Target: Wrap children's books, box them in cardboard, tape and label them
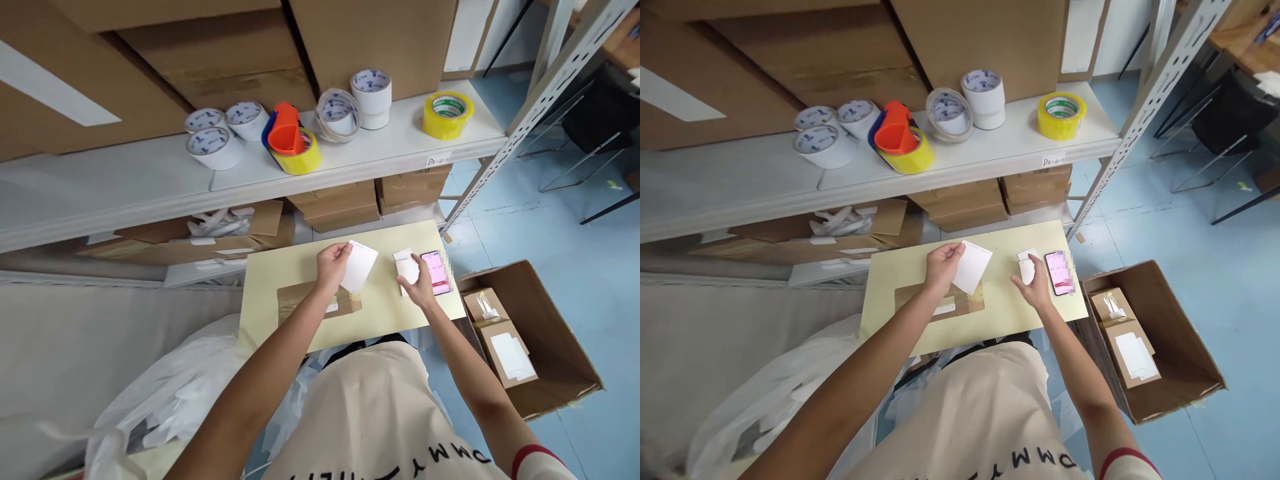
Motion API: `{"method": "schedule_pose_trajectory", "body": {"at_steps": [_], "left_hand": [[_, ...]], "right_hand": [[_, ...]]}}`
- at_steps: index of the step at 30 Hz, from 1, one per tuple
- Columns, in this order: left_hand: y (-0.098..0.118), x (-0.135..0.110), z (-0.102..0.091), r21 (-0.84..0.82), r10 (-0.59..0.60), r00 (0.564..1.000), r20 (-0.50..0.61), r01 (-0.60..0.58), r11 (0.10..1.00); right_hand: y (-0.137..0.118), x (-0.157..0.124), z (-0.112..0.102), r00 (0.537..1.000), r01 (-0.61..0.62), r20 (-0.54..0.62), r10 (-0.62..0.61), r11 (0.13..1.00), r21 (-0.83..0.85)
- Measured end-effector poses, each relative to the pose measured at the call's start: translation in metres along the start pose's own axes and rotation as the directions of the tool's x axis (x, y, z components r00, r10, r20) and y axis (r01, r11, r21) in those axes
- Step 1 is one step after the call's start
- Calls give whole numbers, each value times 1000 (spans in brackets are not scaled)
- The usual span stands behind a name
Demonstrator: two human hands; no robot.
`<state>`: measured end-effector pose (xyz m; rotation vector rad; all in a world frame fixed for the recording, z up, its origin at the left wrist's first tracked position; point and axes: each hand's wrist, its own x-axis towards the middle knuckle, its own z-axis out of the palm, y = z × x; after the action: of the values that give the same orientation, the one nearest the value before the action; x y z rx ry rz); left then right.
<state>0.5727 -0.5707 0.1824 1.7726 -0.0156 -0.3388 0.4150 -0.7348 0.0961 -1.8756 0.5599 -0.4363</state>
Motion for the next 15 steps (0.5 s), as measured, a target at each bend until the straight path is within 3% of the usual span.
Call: {"method": "schedule_pose_trajectory", "body": {"at_steps": [3,5,7,11,13,15], "left_hand": [[4,-23,-10,-176,-61,998,26,65,982],[5,-37,-23,-249,-77,996,54,88,964],[4,-51,-43,-318,-79,990,120,113,941],[-8,-82,-87,-363,-24,957,289,133,922],[-19,-97,-104,-352,-21,955,297,130,927],[-29,-106,-115,-360,-33,971,235,118,926]], "right_hand": [[-44,-13,30,983,-57,184,-11,931,360],[-72,-22,50,969,-138,249,13,859,493],[-94,-30,65,974,-176,216,67,824,539],[-119,-39,80,992,-125,53,115,826,550],[-124,-46,87,995,-87,9,97,854,512],[-128,-56,95,997,-8,-70,41,909,417]]}}
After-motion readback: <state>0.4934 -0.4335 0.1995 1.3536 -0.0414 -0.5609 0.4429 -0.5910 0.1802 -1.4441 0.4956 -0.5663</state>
